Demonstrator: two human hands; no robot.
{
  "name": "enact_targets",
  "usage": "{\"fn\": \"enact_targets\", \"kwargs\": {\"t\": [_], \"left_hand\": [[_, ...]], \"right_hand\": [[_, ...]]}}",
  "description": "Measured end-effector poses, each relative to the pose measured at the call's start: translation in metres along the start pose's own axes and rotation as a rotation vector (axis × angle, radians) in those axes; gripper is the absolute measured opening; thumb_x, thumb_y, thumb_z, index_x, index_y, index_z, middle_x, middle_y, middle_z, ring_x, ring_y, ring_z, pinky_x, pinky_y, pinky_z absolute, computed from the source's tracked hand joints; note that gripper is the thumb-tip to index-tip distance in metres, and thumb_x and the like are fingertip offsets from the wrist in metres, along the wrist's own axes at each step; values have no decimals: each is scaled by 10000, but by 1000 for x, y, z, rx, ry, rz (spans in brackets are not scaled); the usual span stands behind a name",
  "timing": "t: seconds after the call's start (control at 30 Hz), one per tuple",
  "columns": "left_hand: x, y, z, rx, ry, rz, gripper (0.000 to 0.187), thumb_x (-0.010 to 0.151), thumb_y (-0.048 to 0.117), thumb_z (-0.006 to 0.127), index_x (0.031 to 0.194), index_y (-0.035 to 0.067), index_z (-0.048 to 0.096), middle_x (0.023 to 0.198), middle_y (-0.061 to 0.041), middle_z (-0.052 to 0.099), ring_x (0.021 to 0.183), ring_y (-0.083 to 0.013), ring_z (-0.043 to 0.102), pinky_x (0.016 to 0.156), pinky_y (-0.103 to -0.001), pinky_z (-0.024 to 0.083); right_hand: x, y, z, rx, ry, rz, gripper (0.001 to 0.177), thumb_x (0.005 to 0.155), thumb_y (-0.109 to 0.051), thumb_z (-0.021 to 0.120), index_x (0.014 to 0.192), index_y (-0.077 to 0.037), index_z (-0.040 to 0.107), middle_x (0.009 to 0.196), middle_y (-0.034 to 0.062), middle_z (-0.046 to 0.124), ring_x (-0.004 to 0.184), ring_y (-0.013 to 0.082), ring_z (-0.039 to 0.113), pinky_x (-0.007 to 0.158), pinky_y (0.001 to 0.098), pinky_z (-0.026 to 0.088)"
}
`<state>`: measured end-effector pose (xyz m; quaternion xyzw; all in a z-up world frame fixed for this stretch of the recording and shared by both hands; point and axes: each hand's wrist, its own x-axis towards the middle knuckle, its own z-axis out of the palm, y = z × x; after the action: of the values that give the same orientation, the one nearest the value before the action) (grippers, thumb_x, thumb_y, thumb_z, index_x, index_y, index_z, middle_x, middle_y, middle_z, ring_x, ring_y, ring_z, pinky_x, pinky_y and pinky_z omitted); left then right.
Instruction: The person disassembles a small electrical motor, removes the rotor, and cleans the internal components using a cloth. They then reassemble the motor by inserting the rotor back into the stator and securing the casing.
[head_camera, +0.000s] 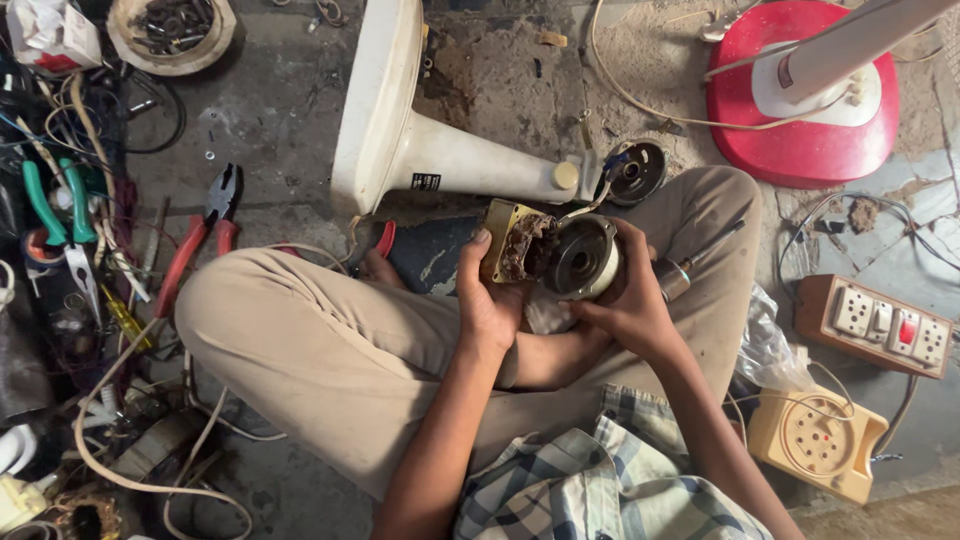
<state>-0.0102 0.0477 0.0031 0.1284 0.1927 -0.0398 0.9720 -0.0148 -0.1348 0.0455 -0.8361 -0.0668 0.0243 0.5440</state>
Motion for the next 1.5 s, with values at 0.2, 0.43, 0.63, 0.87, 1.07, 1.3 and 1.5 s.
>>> {"fn": "enact_targets", "kwargs": {"t": [0.2, 0.43, 0.63, 0.87, 1.07, 1.3, 1.5], "left_hand": [[1, 1, -4, -67, 37, 0, 463, 893, 349, 670, 1222, 25, 644, 1143, -108, 709, 1064, -257, 677, 975, -453, 542], [6, 0, -9, -3, 54, 82, 446, 908, 344, 673, 1213, 20, 657, 1137, -105, 713, 1053, -247, 676, 966, -424, 544], [7, 1, -9, 14, 54, 65, 448, 915, 356, 658, 1226, 33, 645, 1144, -104, 702, 1049, -245, 673, 940, -420, 548], [7, -3, -3, 607, -65, 309, 546, 909, 240, 678, 1394, 18, 563, 1325, -137, 608, 1200, -218, 595, 1056, -347, 474], [0, -8, 2, 746, -112, 327, 586, 890, 208, 715, 1421, 38, 537, 1354, -115, 588, 1236, -203, 577, 1090, -343, 458], [-1, -9, 4, 811, -138, 288, 628, 834, 156, 780, 1411, 41, 560, 1315, -121, 612, 1177, -207, 611, 1046, -348, 505], [-6, -10, 7, 1041, -253, 348, 647, 830, 150, 805, 1423, 42, 571, 1290, -133, 646, 1172, -205, 629, 1060, -349, 514]], "right_hand": [[-1, -10, 1, -56, -27, -11, 1052, 576, 21, 877, 1487, -25, 353, 1357, 160, 494, 1343, 261, 506, 1150, 365, 420], [-1, -24, 5, -153, -12, 55, 1033, 569, -53, 898, 1454, -20, 367, 1291, 180, 620, 1257, 276, 611, 1090, 364, 466], [-3, -33, 11, -248, 4, -28, 994, 595, -86, 903, 1446, 8, 398, 1339, 219, 597, 1288, 332, 593, 1086, 393, 462], [-6, -30, 17, -314, 22, -148, 929, 621, -145, 926, 1404, 33, 459, 1373, 219, 554, 1275, 347, 594, 1062, 396, 500], [-11, -16, 15, -210, 44, -170, 909, 654, -164, 915, 1411, 49, 459, 1392, 208, 539, 1293, 339, 586, 1083, 396, 493], [-12, -1, 12, -185, 22, -137, 911, 684, -149, 901, 1445, 57, 444, 1425, 220, 523, 1337, 346, 540, 1109, 402, 436], [-19, 10, 10, -78, 40, -129, 899, 674, -90, 857, 1457, 60, 443, 1440, 208, 517, 1362, 334, 531, 1134, 391, 425]]}}
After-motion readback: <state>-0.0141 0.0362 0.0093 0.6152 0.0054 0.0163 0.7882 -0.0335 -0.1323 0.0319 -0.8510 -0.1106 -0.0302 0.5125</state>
